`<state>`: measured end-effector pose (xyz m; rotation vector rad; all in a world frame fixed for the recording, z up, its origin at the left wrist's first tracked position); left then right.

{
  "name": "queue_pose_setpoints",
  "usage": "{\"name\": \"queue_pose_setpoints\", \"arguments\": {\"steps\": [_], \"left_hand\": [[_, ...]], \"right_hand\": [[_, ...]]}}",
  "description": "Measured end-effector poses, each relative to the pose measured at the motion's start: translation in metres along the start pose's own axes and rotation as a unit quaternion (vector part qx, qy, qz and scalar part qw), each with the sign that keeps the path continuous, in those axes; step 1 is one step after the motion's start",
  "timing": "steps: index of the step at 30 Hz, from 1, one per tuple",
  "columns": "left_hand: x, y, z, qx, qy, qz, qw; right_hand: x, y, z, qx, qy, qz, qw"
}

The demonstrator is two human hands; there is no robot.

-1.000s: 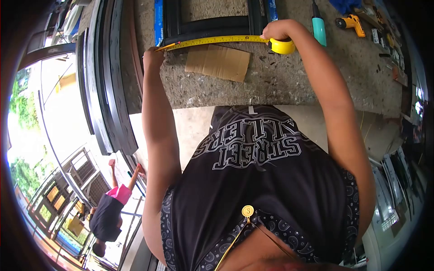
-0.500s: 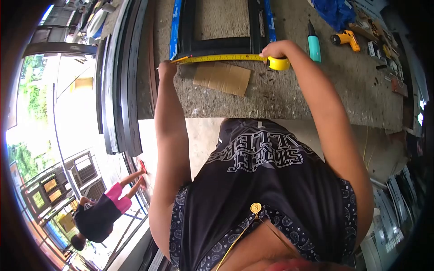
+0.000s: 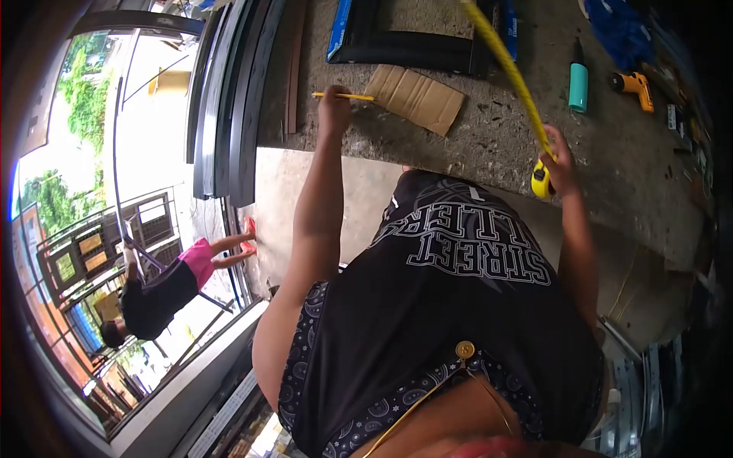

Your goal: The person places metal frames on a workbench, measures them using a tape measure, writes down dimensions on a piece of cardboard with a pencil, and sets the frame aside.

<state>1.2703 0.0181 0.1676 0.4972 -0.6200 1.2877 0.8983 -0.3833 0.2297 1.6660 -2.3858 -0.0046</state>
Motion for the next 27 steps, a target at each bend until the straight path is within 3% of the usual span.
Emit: {"name": "queue_pose_setpoints", "arguments": {"steps": [5,7,11,12,13,15,18,22,23,25,27], "left_hand": [[-0.024,0.034,0.040,-0.036,-0.086,-0.018,0.995],[-0.035,0.045,0.045,-0.085,-0.144,-0.001,0.986],[-0.010,0.085,0.073,0.079,-0.122,0.000,0.989],[-0.010,0.090,0.064,0.135,-0.033,-0.052,0.989],[-0.006,0.098,0.078,0.083,0.136,-0.041,0.986],[0.014,0.116,0.118,-0.020,0.459,-0.020,0.888],[0.040,0.128,0.185,-0.136,0.436,-0.053,0.888],[0.023,0.144,0.205,-0.180,0.383,-0.124,0.898],[0.024,0.144,0.208,-0.230,0.276,-0.112,0.926],[0.007,0.161,0.213,-0.272,0.157,-0.178,0.933],[-0.016,0.175,0.208,-0.261,0.163,-0.328,0.893]], "right_hand": [[0.004,0.048,0.011,0.050,-0.055,0.111,0.991],[-0.001,0.055,0.000,0.065,0.012,0.110,0.992],[-0.008,0.058,-0.019,0.054,0.134,0.043,0.989],[-0.011,0.059,-0.019,0.036,0.144,0.026,0.989],[-0.015,0.059,-0.015,0.026,0.145,0.012,0.989],[-0.024,0.062,-0.004,0.002,0.148,-0.017,0.989],[-0.041,0.060,0.003,-0.057,0.203,-0.048,0.976],[-0.074,0.050,-0.008,-0.041,0.184,-0.068,0.980],[-0.082,0.048,-0.012,-0.040,0.179,-0.064,0.981],[-0.097,0.042,-0.023,-0.036,0.174,-0.052,0.983],[-0.114,0.036,-0.046,-0.032,0.171,-0.037,0.984]]}}
Point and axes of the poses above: each hand's wrist, its own y-axis away from the middle knuckle, its own x-axis out of the back of the hand, z = x × y, the point moved 9 cm from there along -y, towards the middle knuckle, and after that the axes turned 1 degree about x, right-handed, at the moved point
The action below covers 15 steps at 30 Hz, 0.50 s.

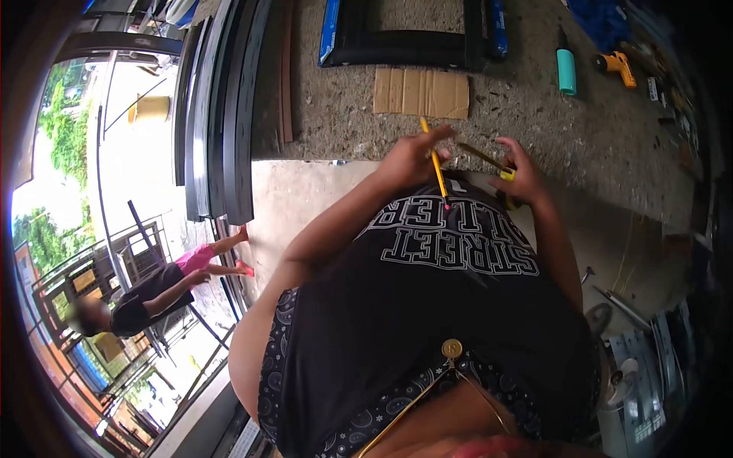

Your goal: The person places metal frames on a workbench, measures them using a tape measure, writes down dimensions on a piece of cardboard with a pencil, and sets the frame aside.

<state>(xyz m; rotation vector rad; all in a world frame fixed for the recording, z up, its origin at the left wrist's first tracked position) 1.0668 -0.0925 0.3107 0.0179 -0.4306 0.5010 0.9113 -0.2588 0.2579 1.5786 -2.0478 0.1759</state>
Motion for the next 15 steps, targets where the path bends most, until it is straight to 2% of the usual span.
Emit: {"name": "queue_pose_setpoints", "arguments": {"steps": [1,3,4,6,9,12,13,15], "left_hand": [[-0.009,0.000,-0.005,0.008,0.025,-0.073,0.997],[0.021,-0.014,-0.061,0.117,-0.040,-0.028,0.992],[0.039,-0.022,-0.093,0.170,-0.074,-0.007,0.983],[0.075,-0.044,-0.141,0.214,-0.204,0.019,0.955],[0.084,-0.058,-0.154,0.081,-0.366,0.051,0.926],[0.059,-0.039,-0.164,0.051,-0.437,-0.021,0.898],[0.055,-0.030,-0.160,0.084,-0.417,-0.039,0.904],[0.043,-0.010,-0.152,0.052,-0.377,-0.030,0.924]], "right_hand": [[-0.002,-0.002,-0.005,0.013,0.003,0.020,1.000],[-0.008,-0.010,-0.012,0.038,0.006,0.063,0.997],[-0.004,-0.016,-0.005,0.007,0.037,0.084,0.996],[0.011,-0.026,0.023,-0.060,0.098,0.124,0.986],[0.028,-0.043,0.058,-0.132,0.228,0.101,0.959],[0.035,-0.057,0.083,-0.110,0.209,0.123,0.964],[0.035,-0.061,0.074,-0.067,0.256,0.150,0.953],[0.015,-0.077,0.021,0.021,0.342,0.198,0.918]]}}
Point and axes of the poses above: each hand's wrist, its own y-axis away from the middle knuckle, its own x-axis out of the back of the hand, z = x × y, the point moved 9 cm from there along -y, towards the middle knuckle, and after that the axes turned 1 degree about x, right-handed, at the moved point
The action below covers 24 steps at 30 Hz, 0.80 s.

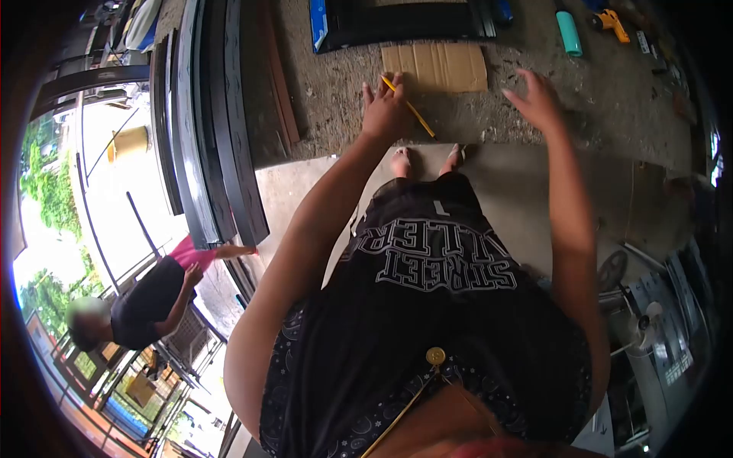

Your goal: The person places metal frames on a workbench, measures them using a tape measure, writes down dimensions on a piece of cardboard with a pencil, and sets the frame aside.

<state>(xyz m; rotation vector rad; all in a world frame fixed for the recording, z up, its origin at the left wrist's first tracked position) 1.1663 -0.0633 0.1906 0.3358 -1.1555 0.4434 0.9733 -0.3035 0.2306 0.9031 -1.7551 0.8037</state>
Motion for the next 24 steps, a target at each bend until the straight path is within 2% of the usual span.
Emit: {"name": "queue_pose_setpoints", "arguments": {"steps": [2,4,7,9,10,13,14,16,17,18,19,21,22,24], "left_hand": [[-0.001,0.017,0.006,-0.030,0.016,0.036,0.999],[0.008,0.012,-0.006,-0.010,0.146,0.040,0.988],[0.036,0.011,-0.008,0.051,0.288,0.071,0.954],[0.028,0.018,-0.022,0.121,0.354,0.112,0.920],[0.031,0.024,-0.019,0.134,0.330,0.133,0.925],[0.011,0.033,-0.017,0.092,0.381,0.181,0.902],[0.021,0.039,-0.013,0.097,0.343,0.193,0.914],[0.015,0.056,-0.027,0.178,0.365,0.162,0.899],[0.013,0.062,-0.033,0.217,0.375,0.149,0.889],[0.021,0.069,-0.035,0.167,0.399,0.235,0.870],[0.019,0.077,-0.041,0.159,0.421,0.253,0.856],[0.036,0.095,-0.044,0.146,0.460,0.289,0.827],[0.025,0.102,-0.058,0.189,0.522,0.259,0.791],[0.040,0.112,-0.057,0.210,0.477,0.231,0.822]], "right_hand": [[-0.034,-0.015,-0.030,-0.052,-0.123,0.037,0.990],[-0.079,-0.032,-0.047,-0.197,-0.196,0.031,0.960],[-0.077,-0.050,-0.071,-0.219,-0.186,0.103,0.952],[-0.057,-0.043,-0.086,-0.228,-0.086,0.111,0.964],[-0.049,-0.041,-0.090,-0.231,-0.036,0.115,0.966],[-0.066,-0.026,-0.066,-0.277,0.048,0.112,0.953],[-0.065,-0.029,-0.066,-0.254,0.011,0.082,0.964],[-0.053,-0.035,-0.070,-0.207,-0.064,0.020,0.976],[-0.065,-0.036,-0.064,-0.188,-0.150,0.009,0.970],[-0.079,-0.039,-0.056,-0.168,-0.236,-0.002,0.957],[-0.091,-0.041,-0.048,-0.145,-0.321,-0.014,0.936],[-0.096,-0.031,-0.034,-0.142,-0.403,-0.056,0.903],[-0.101,-0.023,-0.033,-0.142,-0.442,-0.080,0.882],[-0.084,-0.009,-0.028,-0.164,-0.197,-0.047,0.965]]}}
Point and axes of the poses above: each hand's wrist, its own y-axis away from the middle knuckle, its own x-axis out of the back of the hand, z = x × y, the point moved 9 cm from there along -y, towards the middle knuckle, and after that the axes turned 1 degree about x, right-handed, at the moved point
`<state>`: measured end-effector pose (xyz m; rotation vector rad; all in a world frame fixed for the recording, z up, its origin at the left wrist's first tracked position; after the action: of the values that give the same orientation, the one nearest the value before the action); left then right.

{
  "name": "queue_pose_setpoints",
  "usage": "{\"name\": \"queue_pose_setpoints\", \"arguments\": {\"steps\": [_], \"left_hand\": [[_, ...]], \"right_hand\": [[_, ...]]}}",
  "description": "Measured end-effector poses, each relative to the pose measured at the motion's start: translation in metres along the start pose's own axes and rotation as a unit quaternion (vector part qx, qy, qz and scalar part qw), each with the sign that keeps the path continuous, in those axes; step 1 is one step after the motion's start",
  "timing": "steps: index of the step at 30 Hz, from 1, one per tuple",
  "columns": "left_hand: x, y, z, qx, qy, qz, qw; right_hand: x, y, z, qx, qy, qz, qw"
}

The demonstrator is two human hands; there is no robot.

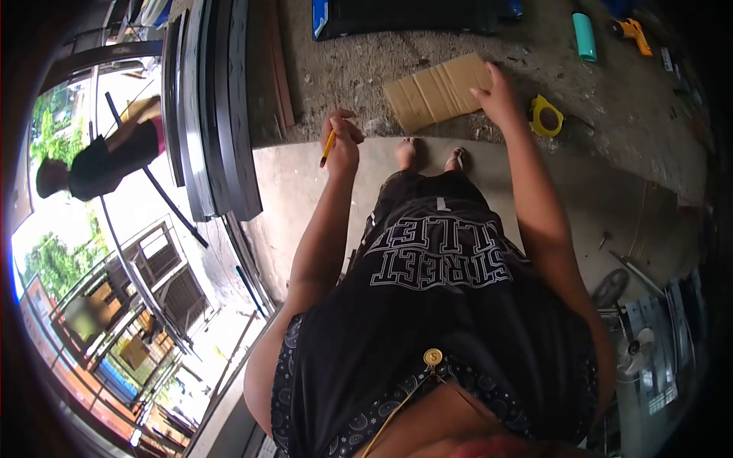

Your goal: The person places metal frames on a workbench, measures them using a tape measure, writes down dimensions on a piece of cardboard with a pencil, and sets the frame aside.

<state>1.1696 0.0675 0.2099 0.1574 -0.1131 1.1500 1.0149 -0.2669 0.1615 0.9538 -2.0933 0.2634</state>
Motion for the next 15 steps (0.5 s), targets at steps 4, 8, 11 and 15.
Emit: {"name": "queue_pose_setpoints", "arguments": {"steps": [4,8,11,15], "left_hand": [[-0.008,-0.002,-0.003,0.018,0.112,-0.036,0.993],[-0.042,-0.032,0.002,0.036,0.131,-0.088,0.987],[-0.081,-0.068,0.021,0.042,0.150,-0.175,0.972],[-0.126,-0.104,0.000,-0.006,0.103,-0.264,0.959]], "right_hand": [[0.009,0.034,-0.059,0.150,0.162,0.068,0.973],[-0.040,0.045,-0.088,0.211,0.158,0.033,0.964],[-0.044,0.043,-0.094,0.205,0.190,0.046,0.959],[-0.048,0.044,-0.090,0.228,0.154,0.054,0.960]]}}
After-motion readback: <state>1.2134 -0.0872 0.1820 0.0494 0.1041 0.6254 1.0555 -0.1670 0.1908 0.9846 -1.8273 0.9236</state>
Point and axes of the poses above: each hand's wrist, its own y-axis away from the middle knuckle, its own x-axis out of the back of the hand, z = x × y, the point moved 9 cm from there along -y, towards the middle knuckle, and after that the axes turned 1 degree about x, right-handed, at the moved point
